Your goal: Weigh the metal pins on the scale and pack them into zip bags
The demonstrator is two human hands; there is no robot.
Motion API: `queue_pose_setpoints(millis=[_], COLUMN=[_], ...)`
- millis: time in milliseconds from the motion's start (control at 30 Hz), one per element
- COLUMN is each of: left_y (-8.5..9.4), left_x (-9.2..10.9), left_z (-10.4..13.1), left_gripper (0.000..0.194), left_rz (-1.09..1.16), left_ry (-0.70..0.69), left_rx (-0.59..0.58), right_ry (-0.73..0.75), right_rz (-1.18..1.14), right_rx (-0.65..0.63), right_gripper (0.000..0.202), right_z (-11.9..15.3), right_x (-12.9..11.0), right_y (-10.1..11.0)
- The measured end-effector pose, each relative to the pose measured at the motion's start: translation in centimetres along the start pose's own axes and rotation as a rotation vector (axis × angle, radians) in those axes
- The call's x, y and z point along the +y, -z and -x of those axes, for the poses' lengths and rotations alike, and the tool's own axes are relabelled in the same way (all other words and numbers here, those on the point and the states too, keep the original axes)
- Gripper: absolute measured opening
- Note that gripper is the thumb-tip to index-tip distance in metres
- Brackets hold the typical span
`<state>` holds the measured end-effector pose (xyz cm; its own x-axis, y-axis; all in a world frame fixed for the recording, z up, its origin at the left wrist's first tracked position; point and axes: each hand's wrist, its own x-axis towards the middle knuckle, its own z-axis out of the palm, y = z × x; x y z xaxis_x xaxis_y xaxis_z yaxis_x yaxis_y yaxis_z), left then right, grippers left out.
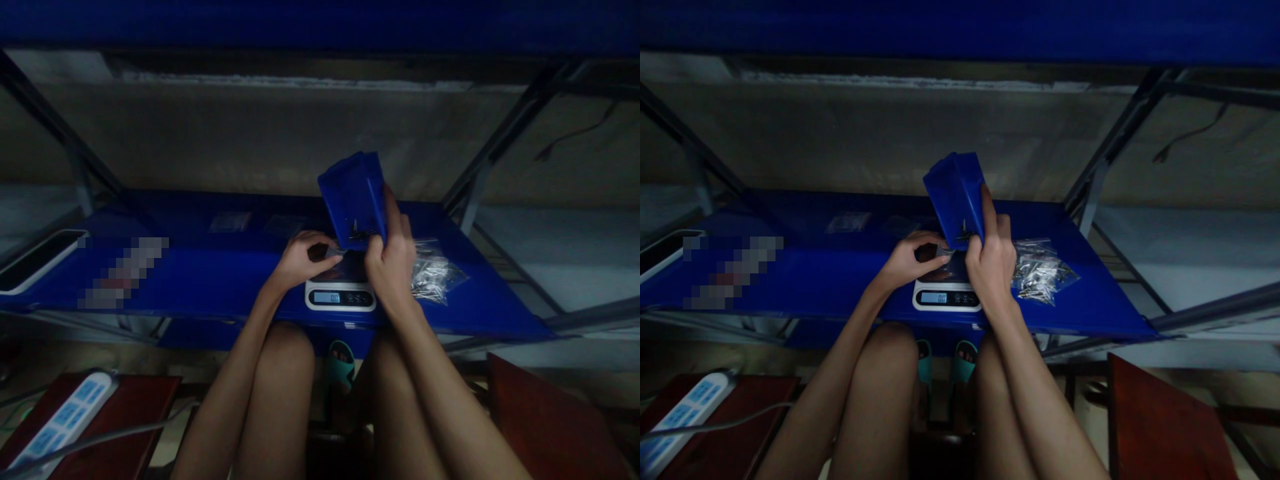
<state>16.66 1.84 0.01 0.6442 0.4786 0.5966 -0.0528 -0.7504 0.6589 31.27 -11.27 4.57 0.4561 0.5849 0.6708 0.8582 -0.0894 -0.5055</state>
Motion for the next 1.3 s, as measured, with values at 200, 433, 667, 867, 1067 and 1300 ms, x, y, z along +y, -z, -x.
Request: queue_pose_setpoints(millis=[200, 433, 667, 867, 1067, 1300], left_y=[0.04, -0.09, -0.12, -0.24, -0.18, -0.12], left_x=[0.28, 0.39, 0.45, 0.13, 0.48, 0.57], left_z=[-0.01, 0.0, 0.21, 0.35, 0.33, 0.46], left_gripper=[0.012, 0.014, 0.018, 0.021, 0.021, 0.022], left_rz=[-0.113, -0.129, -0.111, -0.082, -0.077, -0.069], left_ry=[0.013, 0.039, 0.056, 0.046, 0.036, 0.053], left_rx=[0.051, 0.065, 0.1, 0.109, 0.096, 0.099], right_ry=[0.086, 0.103, 0.137, 0.116, 0.113, 0.086], right_rz=[0.057, 0.103, 0.141, 0.122, 0.107, 0.06], right_rx=[-0.043, -0.053, -0.04, -0.02, -0.014, 0.036], right_gripper=[0.078, 0.081, 0.082, 0.082, 0.081, 0.082], right_z=[-0.34, -0.26, -0.37, -0.29, -0.23, -0.16], right_x=[-0.48, -0.48, -0.51, -0.61, -0.59, -0.62], right_y=[-0.4, -0.64, -0.61, -0.4, -0.37, -0.23])
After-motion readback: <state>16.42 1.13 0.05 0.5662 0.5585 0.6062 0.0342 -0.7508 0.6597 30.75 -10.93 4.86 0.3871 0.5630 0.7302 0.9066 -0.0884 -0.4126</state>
